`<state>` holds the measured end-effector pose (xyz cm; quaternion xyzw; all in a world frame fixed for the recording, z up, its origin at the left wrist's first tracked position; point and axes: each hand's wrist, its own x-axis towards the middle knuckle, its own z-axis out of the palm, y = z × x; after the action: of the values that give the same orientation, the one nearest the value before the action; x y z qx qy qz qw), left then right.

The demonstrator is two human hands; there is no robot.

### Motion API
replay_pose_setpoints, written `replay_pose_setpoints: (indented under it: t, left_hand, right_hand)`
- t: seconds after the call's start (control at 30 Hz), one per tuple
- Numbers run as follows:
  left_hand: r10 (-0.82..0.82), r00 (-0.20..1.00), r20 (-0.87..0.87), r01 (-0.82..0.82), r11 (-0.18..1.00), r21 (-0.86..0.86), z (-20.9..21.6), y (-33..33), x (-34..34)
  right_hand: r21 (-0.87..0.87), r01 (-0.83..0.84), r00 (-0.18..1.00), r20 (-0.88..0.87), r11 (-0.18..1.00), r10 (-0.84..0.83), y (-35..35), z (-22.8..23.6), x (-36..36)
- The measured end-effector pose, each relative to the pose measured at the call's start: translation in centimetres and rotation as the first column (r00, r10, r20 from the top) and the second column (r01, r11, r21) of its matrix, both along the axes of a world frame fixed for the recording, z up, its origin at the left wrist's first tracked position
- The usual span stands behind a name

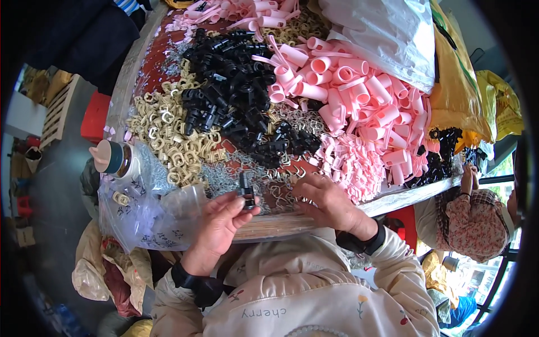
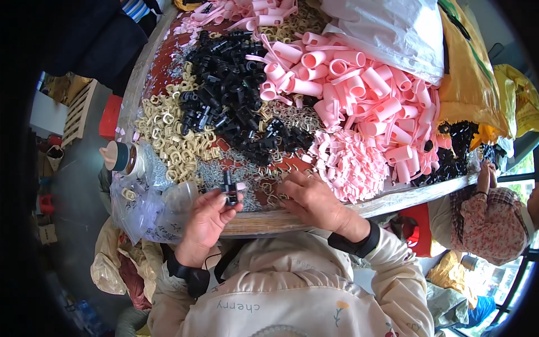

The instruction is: The person picks up a black plastic component and a small metal clip, fits the clip onto the component, and then slides a pink plastic sleeve over the assembly. This process is repeated for multiple units using parts gathered from the table.

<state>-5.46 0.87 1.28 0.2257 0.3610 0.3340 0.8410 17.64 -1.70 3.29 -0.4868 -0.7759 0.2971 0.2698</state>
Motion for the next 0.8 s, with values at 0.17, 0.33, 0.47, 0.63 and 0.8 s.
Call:
replay_pose_setpoints:
  t: [0.17, 0.33, 0.47, 0.63, 0.8]
  left_hand:
    - [0.167, 0.986, 0.013, -0.167, 0.986, -0.025, 0.1, -0.4, -2.6]
    - [0.216, 0.974, 0.072, -0.214, 0.976, -0.044, 0.4, -0.4, -3.5]
    - [0.249, 0.963, 0.100, -0.248, 0.969, -0.022, -0.7, -0.6, -4.1]
    - [0.251, 0.961, 0.112, -0.251, 0.968, -0.019, -0.8, -0.5, -4.2]
    - [0.275, 0.955, 0.115, -0.272, 0.961, -0.042, -0.6, -0.5, -4.1]
  right_hand:
    - [0.112, -0.167, 0.907, 0.407, 0.980, 0.108, 2.1, 0.0, -2.1]
    - [0.115, -0.114, 0.762, 0.647, 0.987, 0.012, 3.8, -2.0, -3.0]
    - [0.182, -0.184, 0.831, 0.554, 0.966, 0.054, 3.6, -2.4, -2.6]
    - [-0.022, -0.225, 0.849, 0.487, 0.974, 0.207, 5.0, -1.1, -3.2]
    - [0.055, -0.214, 0.914, 0.363, 0.975, 0.180, 7.9, 0.6, -7.3]
